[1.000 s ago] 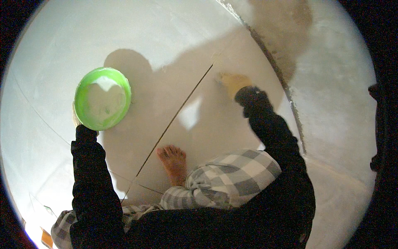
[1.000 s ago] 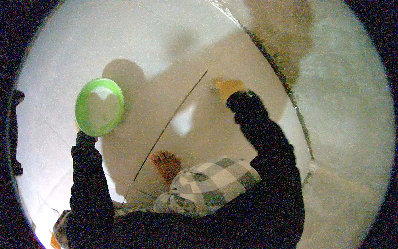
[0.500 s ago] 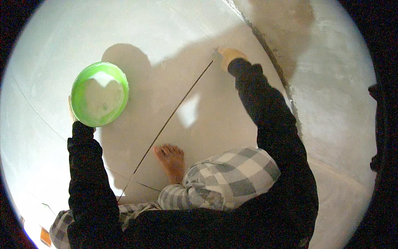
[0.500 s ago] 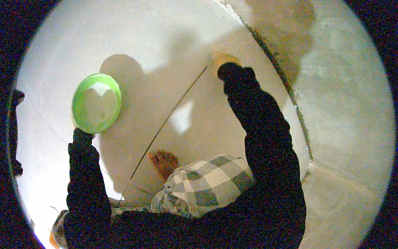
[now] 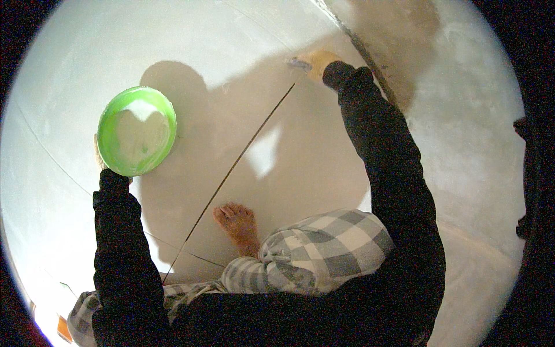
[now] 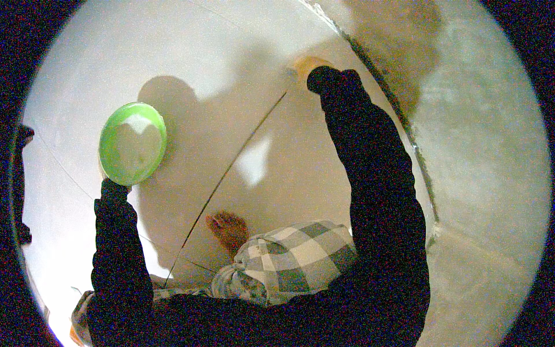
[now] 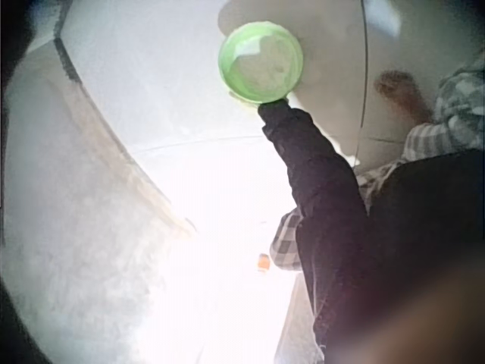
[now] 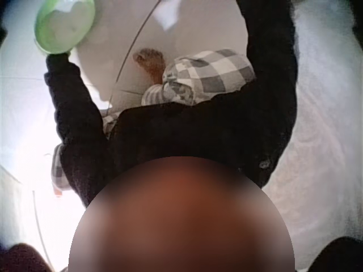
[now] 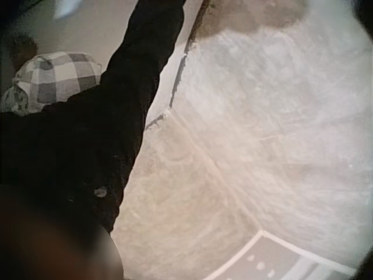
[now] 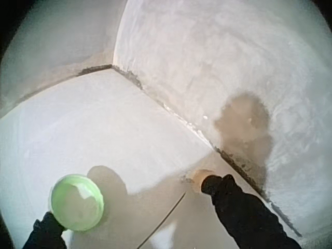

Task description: The person sits on a tiled floor and applies white grout to the gaps between tiles using a small rubber float. They repeatedly scoop grout from a green bowl and press it into the joints, smoothing the surface as they work.

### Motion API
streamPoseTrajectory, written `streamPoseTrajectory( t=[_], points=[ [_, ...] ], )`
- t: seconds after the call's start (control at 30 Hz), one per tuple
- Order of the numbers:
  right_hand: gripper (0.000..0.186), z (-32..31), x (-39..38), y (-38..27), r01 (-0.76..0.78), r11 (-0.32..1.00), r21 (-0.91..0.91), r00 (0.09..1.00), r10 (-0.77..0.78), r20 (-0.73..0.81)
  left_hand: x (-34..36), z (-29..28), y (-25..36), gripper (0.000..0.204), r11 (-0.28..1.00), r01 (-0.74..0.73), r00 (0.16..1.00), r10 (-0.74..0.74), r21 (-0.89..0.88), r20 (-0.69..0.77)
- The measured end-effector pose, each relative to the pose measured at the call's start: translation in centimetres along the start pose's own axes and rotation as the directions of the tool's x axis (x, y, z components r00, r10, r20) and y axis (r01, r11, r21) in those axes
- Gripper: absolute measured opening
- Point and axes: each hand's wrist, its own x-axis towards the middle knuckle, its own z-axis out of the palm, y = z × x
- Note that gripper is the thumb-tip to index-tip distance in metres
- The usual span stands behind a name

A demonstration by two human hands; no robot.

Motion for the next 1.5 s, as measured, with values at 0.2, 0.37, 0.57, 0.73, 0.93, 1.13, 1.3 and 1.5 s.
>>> streamPoseTrajectory(
  t=[0.2,0.37,0.57,0.73,0.93,1.13,1.3,1.5],
  points=[
    [0.051,1.8,-4.4,1.4,0.100,0.971,0.217,0.994,-0.088,-0.064,0.2,0.2,-0.1,0.052,1.000,-0.002,0.997,0.002,-0.009,0.076],
    [0.045,2.3,-4.2,3.1,-0.258,0.933,0.251,0.959,0.279,-0.051,-0.2,0.9,0.1,0.049,0.999,0.002,0.995,0.004,-0.054,0.096],
    [0.048,7.0,-2.8,-4.6,-0.206,0.953,0.221,0.889,0.277,-0.366,0.2,0.3,0.1,0.052,1.000,0.017,1.000,-0.017,-0.016,0.018],
    [0.042,4.8,-7.8,-3.6,-0.024,0.992,0.121,0.986,0.004,0.164,1.1,-0.6,-0.3,0.052,1.000,-0.018,0.999,0.018,0.006,0.031],
    [0.051,2.4,-4.1,4.4,-0.568,0.778,0.269,0.821,0.516,0.244,0.2,0.3,-0.1,0.054,0.999,0.020,0.999,-0.021,-0.036,-0.030],
    [0.053,4.7,-0.6,5.0,-0.500,0.833,0.237,0.849,0.526,-0.060,0.2,0.8,-0.1,0.058,0.998,-0.011,0.995,0.017,0.065,-0.095],
    [0.049,4.4,-2.1,0.4,-0.391,0.879,0.275,0.918,0.394,0.047,0.7,0.6,0.0,0.061,0.998,0.054,0.997,-0.053,-0.025,0.051],
    [0.047,5.1,-7.4,-5.6,-0.052,0.932,0.360,0.991,0.092,-0.096,0.8,0.4,-0.1,0.065,0.994,0.056,0.998,-0.059,-0.094,-0.021]
  ],
)
